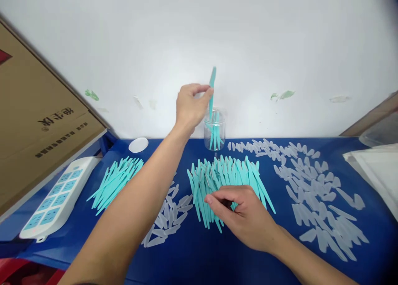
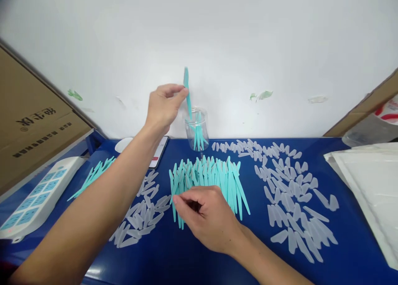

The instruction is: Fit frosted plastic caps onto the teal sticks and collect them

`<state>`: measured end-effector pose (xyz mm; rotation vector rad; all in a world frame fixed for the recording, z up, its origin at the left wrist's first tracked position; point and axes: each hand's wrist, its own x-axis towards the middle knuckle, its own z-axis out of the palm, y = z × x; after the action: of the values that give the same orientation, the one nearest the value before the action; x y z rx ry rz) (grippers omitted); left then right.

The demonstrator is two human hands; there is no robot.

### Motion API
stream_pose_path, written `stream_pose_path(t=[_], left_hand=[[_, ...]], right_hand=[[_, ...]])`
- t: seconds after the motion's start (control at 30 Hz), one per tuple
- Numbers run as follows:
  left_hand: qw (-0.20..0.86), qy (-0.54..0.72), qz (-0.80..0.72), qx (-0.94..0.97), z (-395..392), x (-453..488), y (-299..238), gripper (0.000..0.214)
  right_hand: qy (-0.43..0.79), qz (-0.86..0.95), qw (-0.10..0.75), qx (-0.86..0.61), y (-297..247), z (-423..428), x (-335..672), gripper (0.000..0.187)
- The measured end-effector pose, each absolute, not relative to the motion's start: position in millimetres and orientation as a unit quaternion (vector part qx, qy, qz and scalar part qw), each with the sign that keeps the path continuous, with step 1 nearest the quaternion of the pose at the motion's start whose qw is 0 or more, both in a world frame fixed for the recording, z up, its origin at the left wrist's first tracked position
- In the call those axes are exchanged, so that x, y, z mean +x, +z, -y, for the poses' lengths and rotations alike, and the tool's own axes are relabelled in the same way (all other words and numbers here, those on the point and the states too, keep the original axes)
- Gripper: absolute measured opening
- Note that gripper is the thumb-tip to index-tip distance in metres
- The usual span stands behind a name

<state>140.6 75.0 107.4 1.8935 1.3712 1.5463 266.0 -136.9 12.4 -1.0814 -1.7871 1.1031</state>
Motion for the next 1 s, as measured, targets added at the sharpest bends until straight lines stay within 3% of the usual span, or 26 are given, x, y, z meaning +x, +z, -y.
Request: stream_pose_path(t=[0.23, 0.57, 0.8, 0.9, 1.0], left_hand=[[0.180, 0.475, -0.554, 0.660, -60, 136, 72, 0.017], [0.148, 0.452, -0.555, 0.683, -50, 119, 89, 0.016], [0.093, 0.387, -0.629, 0.668, 20, 0, 97, 0.035], [0.087, 0.284, -0.698, 0.651, 57, -69, 79, 0.040], [0.083, 0.212, -0.737, 0.636, 83, -115, 54, 0.047]], right_hand=[[0.416, 0.702, 0.382, -0.435, 9, 134, 267, 0.051], [0.409, 0.706, 0.378, -0.437, 12, 133, 269, 0.050], [0.382, 0.710, 0.374, -0.459, 11, 135, 274, 0.031], [0.357, 0.738, 0.322, -0.474, 16, 129, 270, 0.026], [0.285, 0.810, 0.207, -0.469, 27, 113, 253, 0.025]])
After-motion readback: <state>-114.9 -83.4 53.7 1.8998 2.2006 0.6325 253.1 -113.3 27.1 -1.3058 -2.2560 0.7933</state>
